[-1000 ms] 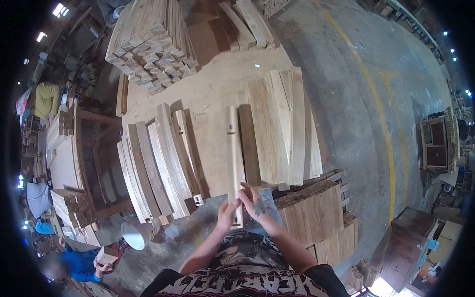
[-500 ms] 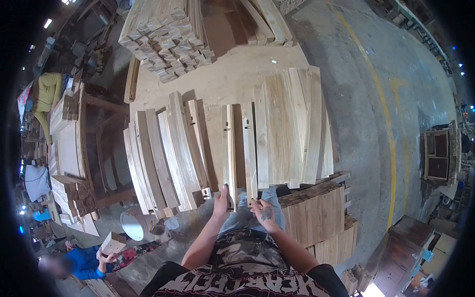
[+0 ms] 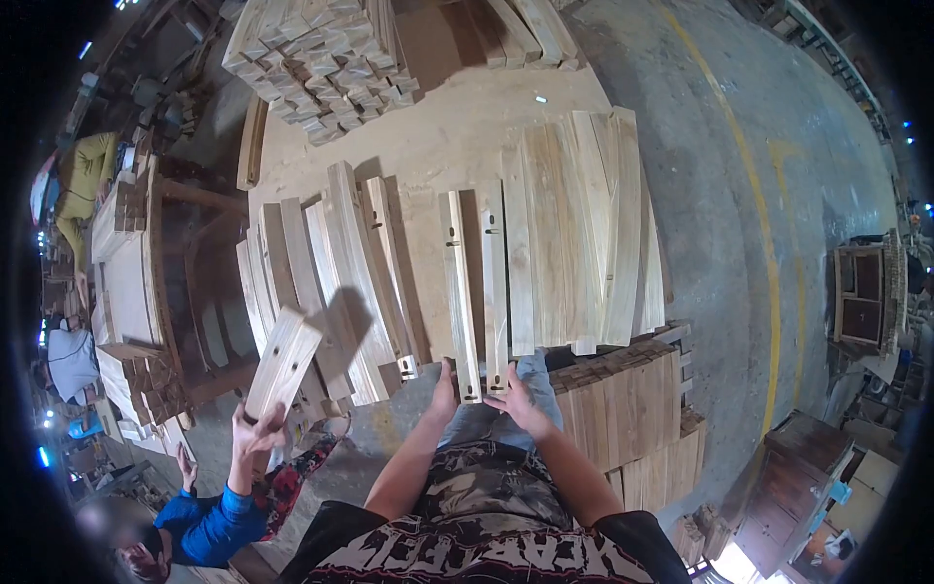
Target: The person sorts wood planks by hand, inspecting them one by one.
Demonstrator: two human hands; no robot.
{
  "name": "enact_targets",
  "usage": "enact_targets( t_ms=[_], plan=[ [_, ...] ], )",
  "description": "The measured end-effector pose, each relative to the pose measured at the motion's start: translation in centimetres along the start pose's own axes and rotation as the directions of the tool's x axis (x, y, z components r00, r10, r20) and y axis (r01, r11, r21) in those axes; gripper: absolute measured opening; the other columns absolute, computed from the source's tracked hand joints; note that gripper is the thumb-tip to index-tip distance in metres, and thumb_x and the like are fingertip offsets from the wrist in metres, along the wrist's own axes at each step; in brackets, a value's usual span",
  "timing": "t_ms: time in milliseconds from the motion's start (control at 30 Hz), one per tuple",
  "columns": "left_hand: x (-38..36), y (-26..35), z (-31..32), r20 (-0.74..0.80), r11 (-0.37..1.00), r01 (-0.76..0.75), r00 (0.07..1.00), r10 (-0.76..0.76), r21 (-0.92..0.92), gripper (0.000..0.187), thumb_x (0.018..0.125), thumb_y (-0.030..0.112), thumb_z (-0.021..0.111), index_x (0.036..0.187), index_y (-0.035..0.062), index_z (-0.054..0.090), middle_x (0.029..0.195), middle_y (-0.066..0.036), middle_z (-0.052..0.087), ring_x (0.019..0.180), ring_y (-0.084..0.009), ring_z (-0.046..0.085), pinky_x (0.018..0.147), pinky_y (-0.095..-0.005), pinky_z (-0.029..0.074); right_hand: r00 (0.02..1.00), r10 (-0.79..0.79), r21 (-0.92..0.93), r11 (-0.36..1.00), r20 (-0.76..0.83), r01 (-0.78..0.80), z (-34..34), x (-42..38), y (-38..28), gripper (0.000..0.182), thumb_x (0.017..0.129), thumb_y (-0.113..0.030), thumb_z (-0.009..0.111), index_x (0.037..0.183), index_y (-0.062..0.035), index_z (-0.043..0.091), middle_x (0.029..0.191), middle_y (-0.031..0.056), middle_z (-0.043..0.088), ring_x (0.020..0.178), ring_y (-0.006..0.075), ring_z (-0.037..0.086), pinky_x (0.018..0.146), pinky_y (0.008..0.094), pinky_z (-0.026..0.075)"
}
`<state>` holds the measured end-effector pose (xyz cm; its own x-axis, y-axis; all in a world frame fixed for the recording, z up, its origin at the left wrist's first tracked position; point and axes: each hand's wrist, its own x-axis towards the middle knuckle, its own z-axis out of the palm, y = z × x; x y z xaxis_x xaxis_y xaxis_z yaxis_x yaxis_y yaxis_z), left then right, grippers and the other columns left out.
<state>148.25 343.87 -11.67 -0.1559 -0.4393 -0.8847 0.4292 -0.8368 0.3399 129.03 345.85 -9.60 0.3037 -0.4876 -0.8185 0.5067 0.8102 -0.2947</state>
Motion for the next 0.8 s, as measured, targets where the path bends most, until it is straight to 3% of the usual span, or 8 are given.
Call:
enact_targets(
  t_ms=[100, 200, 233, 367, 533, 633, 767, 800],
  plan=[
    [0.6, -0.1, -0.4, 0.124, 0.997, -0.057, 0.990, 0.063, -0.051, 0.069, 0.107, 0.061, 0.031, 0.129, 0.0030, 0.062, 0.113, -0.011, 0.070, 0.104, -0.0214, 0.068, 0.093, -0.0381, 0.054, 1.000, 0.007, -0.027, 1.000, 0.020, -0.006, -0.5, -1.4, -0.7, 0.081, 0.101, -0.070, 0.037, 0.151, -0.0059, 0.041, 0.141, 0.0166, 0.058, 0.131, 0.0317, 0.056, 0.110, 0.0509, 0.046],
    [-1.3, 0.8, -1.1, 0.118, 0.994, -0.082, 0.989, 0.090, -0.066, 0.072, 0.106, 0.064, 0.023, 0.127, 0.0044, 0.058, 0.094, -0.018, 0.071, 0.082, -0.0311, 0.072, 0.079, -0.0443, 0.060, 0.999, 0.016, -0.145, 0.989, 0.038, -0.011, 0.2, -3.5, -2.2, 0.079, 0.102, -0.068, 0.036, 0.148, -0.0036, 0.044, 0.137, 0.0174, 0.060, 0.127, 0.0312, 0.060, 0.108, 0.0475, 0.048],
    [-3.0, 1.6, -1.0, 0.097, 0.996, -0.050, 0.994, 0.057, -0.069, 0.067, 0.107, 0.062, 0.022, 0.120, 0.0064, 0.058, 0.081, -0.017, 0.067, 0.069, -0.0307, 0.069, 0.068, -0.0438, 0.059, 0.999, 0.019, -0.190, 0.982, 0.038, -0.011, 1.1, -4.3, -2.7, 0.078, 0.103, -0.067, 0.036, 0.147, -0.0030, 0.045, 0.136, 0.0177, 0.061, 0.125, 0.0311, 0.061, 0.107, 0.0464, 0.049],
    [-4.9, 3.2, -0.9, 0.121, 0.990, -0.117, 0.985, 0.125, -0.076, 0.062, 0.107, 0.061, 0.023, 0.114, 0.0093, 0.057, 0.074, -0.012, 0.063, 0.061, -0.0264, 0.063, 0.055, -0.0406, 0.051, 1.000, -0.020, -0.320, 0.947, 0.010, 0.022, 2.0, -4.2, -2.5, 0.073, 0.105, -0.063, 0.037, 0.144, -0.0037, 0.048, 0.130, 0.0164, 0.065, 0.117, 0.0301, 0.067, 0.100, 0.0439, 0.053],
    [-4.2, 2.6, -0.4, 0.148, 0.990, -0.072, 0.985, 0.090, -0.119, 0.065, 0.107, 0.061, 0.021, 0.112, 0.0083, 0.059, 0.073, -0.011, 0.062, 0.061, -0.0255, 0.063, 0.055, -0.0392, 0.051, 0.995, 0.044, -0.134, 0.990, 0.085, -0.032, 2.8, -4.2, -2.4, 0.067, 0.105, -0.059, 0.041, 0.142, -0.0039, 0.049, 0.127, 0.0137, 0.067, 0.112, 0.0274, 0.069, 0.095, 0.0411, 0.056],
    [-4.3, 2.7, 0.6, 0.128, 0.991, -0.065, 0.988, 0.080, -0.120, 0.072, 0.107, 0.062, 0.018, 0.111, 0.0053, 0.062, 0.073, -0.010, 0.062, 0.061, -0.0250, 0.062, 0.054, -0.0381, 0.051, 0.996, 0.027, -0.154, 0.988, 0.085, -0.014, 2.8, -4.3, -2.6, 0.064, 0.106, -0.057, 0.043, 0.138, -0.0030, 0.050, 0.123, 0.0144, 0.068, 0.110, 0.0268, 0.070, 0.093, 0.0400, 0.056],
    [-3.8, 2.2, -0.3, 0.224, 0.991, -0.063, 0.971, 0.087, -0.114, 0.075, 0.106, 0.063, 0.025, 0.114, -0.0004, 0.065, 0.079, -0.013, 0.067, 0.067, -0.0241, 0.066, 0.061, -0.0372, 0.055, 0.995, -0.069, -0.350, 0.936, -0.066, 0.042, 1.7, -3.1, -1.5, 0.064, 0.099, -0.057, 0.059, 0.132, -0.0023, 0.054, 0.115, 0.0128, 0.069, 0.097, 0.0216, 0.070, 0.089, 0.0366, 0.056],
    [-3.6, 1.8, -0.2, 0.060, 0.994, -0.108, 0.992, 0.108, 0.003, 0.074, 0.106, 0.063, 0.029, 0.115, -0.0012, 0.065, 0.083, -0.014, 0.068, 0.071, -0.0237, 0.067, 0.065, -0.0365, 0.056, 0.983, -0.131, -0.448, 0.892, -0.128, 0.060, 1.6, -2.7, -1.2, 0.065, 0.096, -0.056, 0.063, 0.131, -0.0019, 0.054, 0.113, 0.0122, 0.068, 0.094, 0.0204, 0.069, 0.088, 0.0357, 0.056]
  ],
)
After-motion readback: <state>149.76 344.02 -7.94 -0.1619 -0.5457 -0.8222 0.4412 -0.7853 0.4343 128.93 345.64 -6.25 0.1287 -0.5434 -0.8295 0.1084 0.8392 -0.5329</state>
